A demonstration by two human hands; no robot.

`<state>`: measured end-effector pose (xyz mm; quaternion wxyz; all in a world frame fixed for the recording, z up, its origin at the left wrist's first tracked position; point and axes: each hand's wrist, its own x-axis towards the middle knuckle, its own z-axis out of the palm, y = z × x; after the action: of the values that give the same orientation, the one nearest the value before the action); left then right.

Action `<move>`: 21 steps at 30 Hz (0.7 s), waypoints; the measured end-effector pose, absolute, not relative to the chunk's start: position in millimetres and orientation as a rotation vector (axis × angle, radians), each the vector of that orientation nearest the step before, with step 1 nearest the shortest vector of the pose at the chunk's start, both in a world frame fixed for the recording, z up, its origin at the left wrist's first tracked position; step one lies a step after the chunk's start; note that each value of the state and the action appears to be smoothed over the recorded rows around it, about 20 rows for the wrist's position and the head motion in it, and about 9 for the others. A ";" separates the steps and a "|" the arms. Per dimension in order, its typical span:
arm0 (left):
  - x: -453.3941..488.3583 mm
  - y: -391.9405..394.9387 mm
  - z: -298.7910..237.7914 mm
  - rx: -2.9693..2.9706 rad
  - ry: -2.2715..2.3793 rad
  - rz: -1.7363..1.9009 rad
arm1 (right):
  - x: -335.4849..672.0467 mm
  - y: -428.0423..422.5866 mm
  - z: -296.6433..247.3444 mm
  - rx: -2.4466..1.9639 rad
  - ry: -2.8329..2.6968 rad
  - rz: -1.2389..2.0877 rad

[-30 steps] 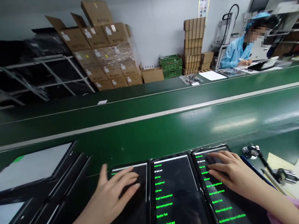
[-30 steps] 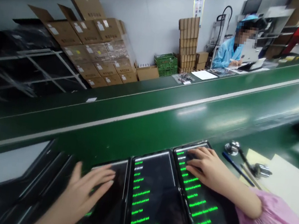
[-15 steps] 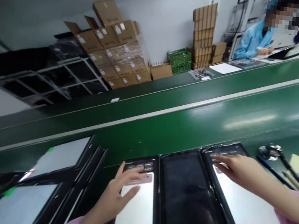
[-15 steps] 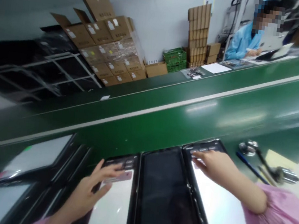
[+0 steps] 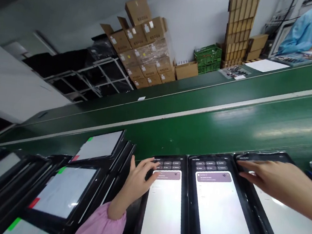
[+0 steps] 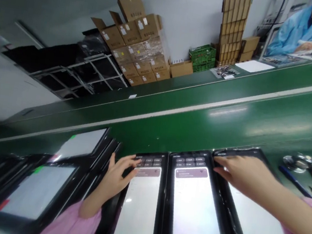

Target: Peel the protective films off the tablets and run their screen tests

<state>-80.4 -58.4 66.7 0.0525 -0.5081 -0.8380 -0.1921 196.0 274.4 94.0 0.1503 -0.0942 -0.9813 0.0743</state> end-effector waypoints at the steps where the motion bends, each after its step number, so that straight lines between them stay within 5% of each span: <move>1: -80.8 -58.3 66.5 -1.543 -2.552 -0.568 | 185.3 262.1 99.5 -0.222 -2.875 0.154; 21: -85.8 -60.1 66.0 -1.592 -2.532 -0.385 | 117.0 197.6 124.1 -0.238 -3.213 0.082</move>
<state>-85.8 -60.1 66.0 0.0630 -0.5269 -0.8380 -0.1275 117.0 197.6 124.1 -0.0404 -0.0738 -0.9961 0.0254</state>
